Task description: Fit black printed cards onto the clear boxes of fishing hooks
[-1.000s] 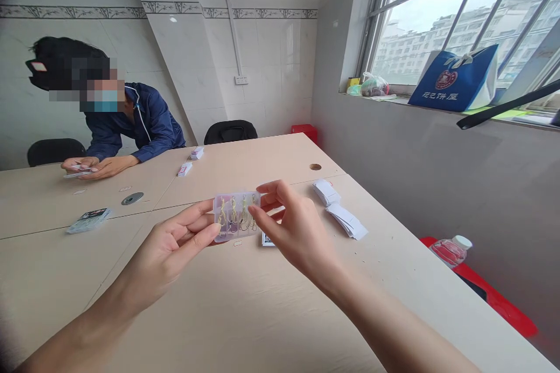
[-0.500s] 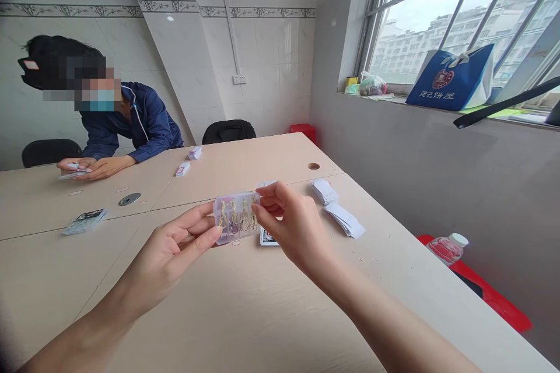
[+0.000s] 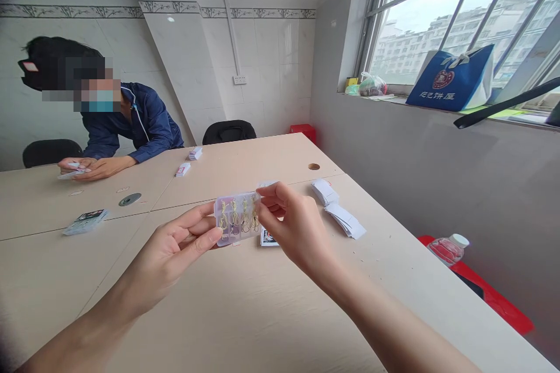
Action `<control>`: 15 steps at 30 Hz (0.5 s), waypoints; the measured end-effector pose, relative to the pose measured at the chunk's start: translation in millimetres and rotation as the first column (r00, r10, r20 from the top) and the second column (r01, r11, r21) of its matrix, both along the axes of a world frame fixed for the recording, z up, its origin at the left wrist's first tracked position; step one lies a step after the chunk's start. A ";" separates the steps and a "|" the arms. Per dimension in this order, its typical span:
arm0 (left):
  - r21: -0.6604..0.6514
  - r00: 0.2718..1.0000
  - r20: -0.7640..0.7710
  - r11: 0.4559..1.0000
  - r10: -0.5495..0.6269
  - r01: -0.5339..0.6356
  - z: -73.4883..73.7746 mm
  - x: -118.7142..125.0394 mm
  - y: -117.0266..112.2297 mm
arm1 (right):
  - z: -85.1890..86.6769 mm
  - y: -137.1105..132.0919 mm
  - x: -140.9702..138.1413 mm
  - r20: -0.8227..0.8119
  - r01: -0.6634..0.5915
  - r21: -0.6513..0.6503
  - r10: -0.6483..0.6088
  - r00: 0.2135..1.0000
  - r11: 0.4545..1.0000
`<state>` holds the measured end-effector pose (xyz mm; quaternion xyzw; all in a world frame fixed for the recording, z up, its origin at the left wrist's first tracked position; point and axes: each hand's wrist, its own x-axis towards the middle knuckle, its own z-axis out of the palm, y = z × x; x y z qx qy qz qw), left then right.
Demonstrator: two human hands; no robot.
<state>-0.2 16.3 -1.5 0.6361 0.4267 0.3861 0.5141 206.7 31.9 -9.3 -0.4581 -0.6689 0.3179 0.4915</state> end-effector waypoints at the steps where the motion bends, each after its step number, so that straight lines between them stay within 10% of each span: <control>1: -0.004 1.000 0.001 1.000 -0.004 0.004 -0.1 -0.2 0.1 | 0.2 -0.4 -0.3 -0.004 -0.004 -0.001 0.004 1.000 1.000; 15: -0.034 1.000 -0.012 0.999 0.018 -0.018 -0.4 -1.2 -2.5 | -1.4 0.8 -0.3 -0.029 -0.026 0.021 0.027 0.999 0.999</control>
